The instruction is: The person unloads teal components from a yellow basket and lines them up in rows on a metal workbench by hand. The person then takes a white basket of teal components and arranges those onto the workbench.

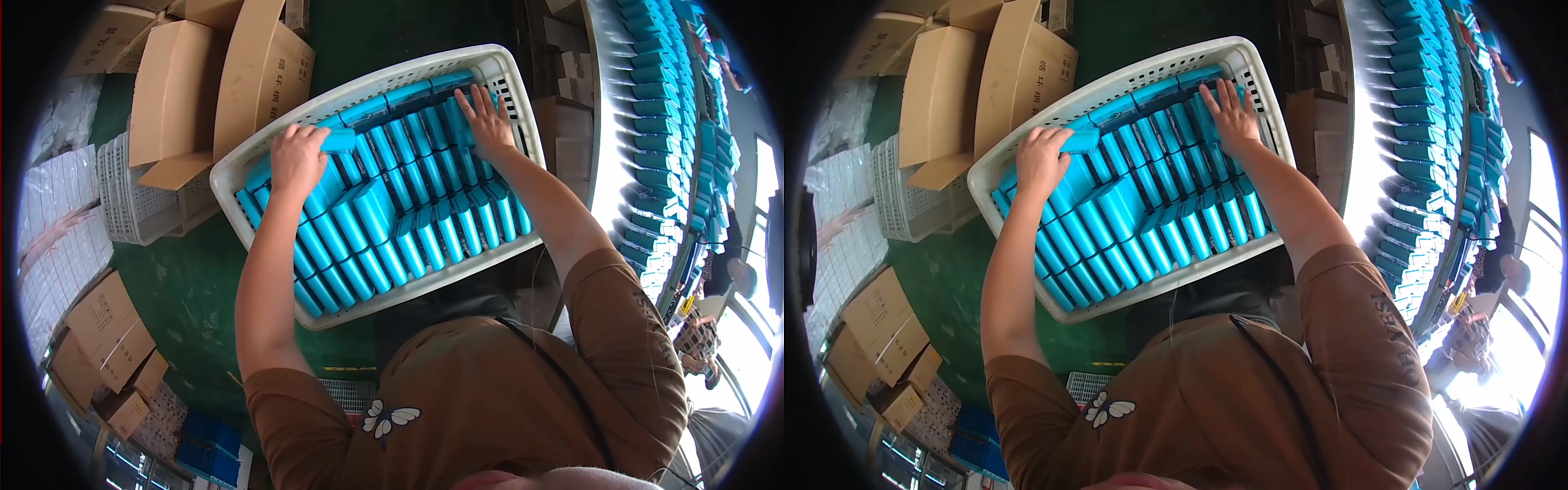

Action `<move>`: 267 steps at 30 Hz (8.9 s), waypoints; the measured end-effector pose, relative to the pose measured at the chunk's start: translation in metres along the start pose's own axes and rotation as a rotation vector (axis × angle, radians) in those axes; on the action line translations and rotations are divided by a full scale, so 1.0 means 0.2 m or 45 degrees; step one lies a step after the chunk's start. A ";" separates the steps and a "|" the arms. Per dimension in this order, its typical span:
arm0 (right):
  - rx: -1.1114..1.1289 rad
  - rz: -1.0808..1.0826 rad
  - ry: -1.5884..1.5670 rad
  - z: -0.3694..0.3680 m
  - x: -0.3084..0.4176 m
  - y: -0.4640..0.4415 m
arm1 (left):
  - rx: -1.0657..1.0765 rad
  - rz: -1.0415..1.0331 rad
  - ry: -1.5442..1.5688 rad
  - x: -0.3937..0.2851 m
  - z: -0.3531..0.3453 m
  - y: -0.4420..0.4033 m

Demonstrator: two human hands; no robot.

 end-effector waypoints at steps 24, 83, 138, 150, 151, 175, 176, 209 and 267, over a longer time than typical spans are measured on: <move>0.678 0.057 -1.594 0.25 0.46 0.50 | 0.079 1.216 0.029 0.27 0.02 0.21; 0.484 -0.360 -1.424 0.59 0.67 0.00 | -0.270 1.274 1.093 0.19 -0.20 0.49; -1.513 -2.864 -0.635 -0.96 0.30 5.51 | 0.283 -1.774 1.015 -4.75 -0.63 2.57; -1.482 -2.894 -0.607 -1.71 0.41 5.71 | 0.744 -1.564 0.643 -5.11 -1.33 2.63; -1.483 -2.870 -0.701 -1.73 0.42 5.69 | 0.750 -1.509 0.463 -5.09 -1.31 2.62; -1.300 -2.827 -0.988 -1.87 0.75 5.42 | 2.362 -2.031 2.053 -4.07 0.89 2.75; -1.327 -2.807 -1.042 -1.89 0.82 5.41 | 2.295 -2.029 2.072 -4.02 0.90 2.74; -1.683 -2.591 -1.769 -0.94 0.88 4.54 | 1.843 -2.064 2.360 -2.74 1.37 1.74; 0.392 -0.749 -1.344 -0.21 -0.17 1.00 | -0.144 1.434 0.628 -0.77 -0.65 0.81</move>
Point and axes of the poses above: each hand's wrist, its own y-axis away from the middle knuckle, its own z-axis out of the back of the hand, x = y × z, the point moved 2 cm from there along -y, towards the middle knuckle, and after that the axes turned 5 degrees about y, right-handed, at the moved point
